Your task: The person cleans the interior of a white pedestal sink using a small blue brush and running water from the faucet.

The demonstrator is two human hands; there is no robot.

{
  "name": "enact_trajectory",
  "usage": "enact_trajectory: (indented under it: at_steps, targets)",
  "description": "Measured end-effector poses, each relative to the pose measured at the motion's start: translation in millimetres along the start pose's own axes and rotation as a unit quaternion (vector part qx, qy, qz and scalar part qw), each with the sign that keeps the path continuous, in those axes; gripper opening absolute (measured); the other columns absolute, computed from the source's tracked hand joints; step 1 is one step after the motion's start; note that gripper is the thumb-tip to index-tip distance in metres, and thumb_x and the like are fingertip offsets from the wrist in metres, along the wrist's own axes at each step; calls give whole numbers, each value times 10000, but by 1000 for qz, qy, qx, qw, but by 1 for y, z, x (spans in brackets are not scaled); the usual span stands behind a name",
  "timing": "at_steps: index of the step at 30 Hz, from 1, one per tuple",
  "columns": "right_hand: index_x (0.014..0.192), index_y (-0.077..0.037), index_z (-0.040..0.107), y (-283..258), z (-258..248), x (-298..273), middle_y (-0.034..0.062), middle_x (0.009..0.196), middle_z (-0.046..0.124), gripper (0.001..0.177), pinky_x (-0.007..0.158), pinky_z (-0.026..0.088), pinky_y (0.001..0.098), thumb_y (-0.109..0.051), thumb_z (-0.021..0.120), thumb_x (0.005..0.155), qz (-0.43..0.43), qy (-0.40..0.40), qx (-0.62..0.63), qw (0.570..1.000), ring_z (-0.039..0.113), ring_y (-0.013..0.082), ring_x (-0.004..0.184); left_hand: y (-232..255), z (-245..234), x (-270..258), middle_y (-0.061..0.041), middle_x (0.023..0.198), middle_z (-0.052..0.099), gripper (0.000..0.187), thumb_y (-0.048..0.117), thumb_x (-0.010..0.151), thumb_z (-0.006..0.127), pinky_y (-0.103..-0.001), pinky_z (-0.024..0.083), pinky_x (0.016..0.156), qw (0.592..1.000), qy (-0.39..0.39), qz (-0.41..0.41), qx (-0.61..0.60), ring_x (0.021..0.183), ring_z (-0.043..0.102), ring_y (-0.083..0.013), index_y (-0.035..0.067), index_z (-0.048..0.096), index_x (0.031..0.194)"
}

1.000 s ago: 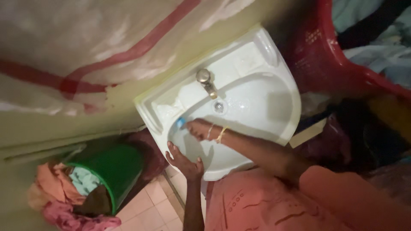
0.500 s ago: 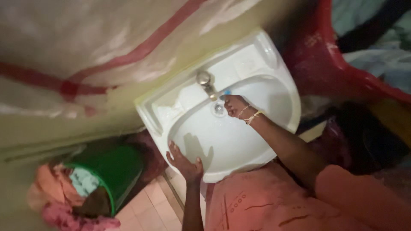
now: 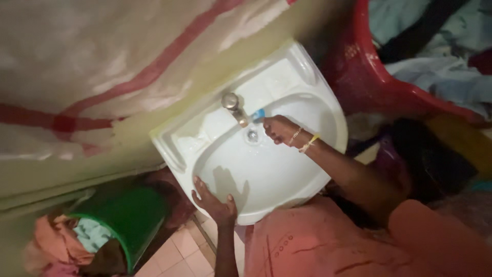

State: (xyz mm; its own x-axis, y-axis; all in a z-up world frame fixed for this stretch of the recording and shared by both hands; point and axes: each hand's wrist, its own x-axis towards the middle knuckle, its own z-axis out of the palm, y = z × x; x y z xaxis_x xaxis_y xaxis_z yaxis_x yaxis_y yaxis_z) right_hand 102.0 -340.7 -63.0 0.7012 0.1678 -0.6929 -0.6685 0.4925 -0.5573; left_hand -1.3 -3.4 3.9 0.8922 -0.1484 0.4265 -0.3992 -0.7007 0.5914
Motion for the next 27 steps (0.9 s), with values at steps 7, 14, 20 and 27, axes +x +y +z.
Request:
enact_trajectory:
  at_steps: [7,14,20,27]
  targets:
    - [778,-142,565,-8,-122,-33,-74,616,448,208,376,306,199,-149,678,953,13,129,262,956,388,60,462,-1,0,-2,-286,1660,296,799,378,979,504,-560,87,1292,1000,15,-7,9,1588,262,-410,-38,216,1598]
    - [826,-110,620,82,-104,-95,-53,666,517,115,465,379,211,-134,660,931,-39,34,379,924,463,72,545,0,0,2,-294,1655,310,808,363,952,519,-581,87,1287,1000,17,-12,6,1584,272,-415,-47,228,1584]
    - [867,-82,668,-21,-75,-75,-36,709,577,64,541,441,222,-121,645,912,-141,131,229,954,527,81,616,-4,0,-2,-300,1651,304,820,354,942,552,-597,86,1286,1000,-8,-9,12,1575,258,-431,-69,236,1570]
    - [811,-155,602,-24,-33,-88,-64,656,538,307,500,408,227,-348,758,993,69,326,-84,939,459,76,540,-8,-1,-4,-299,1639,303,835,332,910,572,-598,82,1273,1000,-6,-22,4,1564,257,-439,-73,246,1563]
